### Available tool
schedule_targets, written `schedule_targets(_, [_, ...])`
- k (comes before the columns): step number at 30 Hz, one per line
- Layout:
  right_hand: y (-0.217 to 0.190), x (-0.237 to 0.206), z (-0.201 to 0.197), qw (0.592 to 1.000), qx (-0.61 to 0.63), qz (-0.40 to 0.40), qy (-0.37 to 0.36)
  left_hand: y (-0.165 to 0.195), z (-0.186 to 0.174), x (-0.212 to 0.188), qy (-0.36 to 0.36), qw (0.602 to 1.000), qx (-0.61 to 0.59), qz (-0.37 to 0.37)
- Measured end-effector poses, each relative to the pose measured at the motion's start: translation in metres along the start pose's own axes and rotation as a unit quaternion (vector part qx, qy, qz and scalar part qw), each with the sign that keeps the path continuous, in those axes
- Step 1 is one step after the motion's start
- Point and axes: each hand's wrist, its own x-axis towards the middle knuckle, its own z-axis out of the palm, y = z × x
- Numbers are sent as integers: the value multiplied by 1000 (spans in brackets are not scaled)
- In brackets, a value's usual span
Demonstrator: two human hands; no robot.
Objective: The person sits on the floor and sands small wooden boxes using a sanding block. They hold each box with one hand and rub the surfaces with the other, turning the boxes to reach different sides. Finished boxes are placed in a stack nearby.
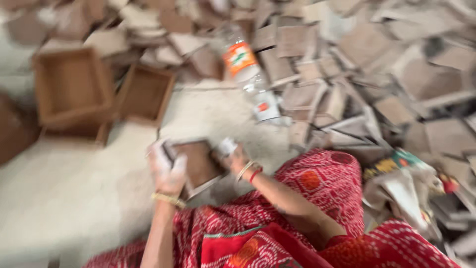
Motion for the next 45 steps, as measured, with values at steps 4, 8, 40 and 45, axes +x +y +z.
schedule_targets(4, [-1,-40,0,997,4,73,30,-21,-10,-9,10,1000,-3,22])
schedule_targets(8, [-3,-57,3,989,-2,114,89,-26,-7,-23,2,994,-59,-95])
schedule_targets(40, [19,-44,-14,978,-40,-200,52,-21,24,-13,-14,987,63,-147])
schedule_targets(45, [6,2,1,998,-60,0,-28,19,0,0,-33,986,5,-161])
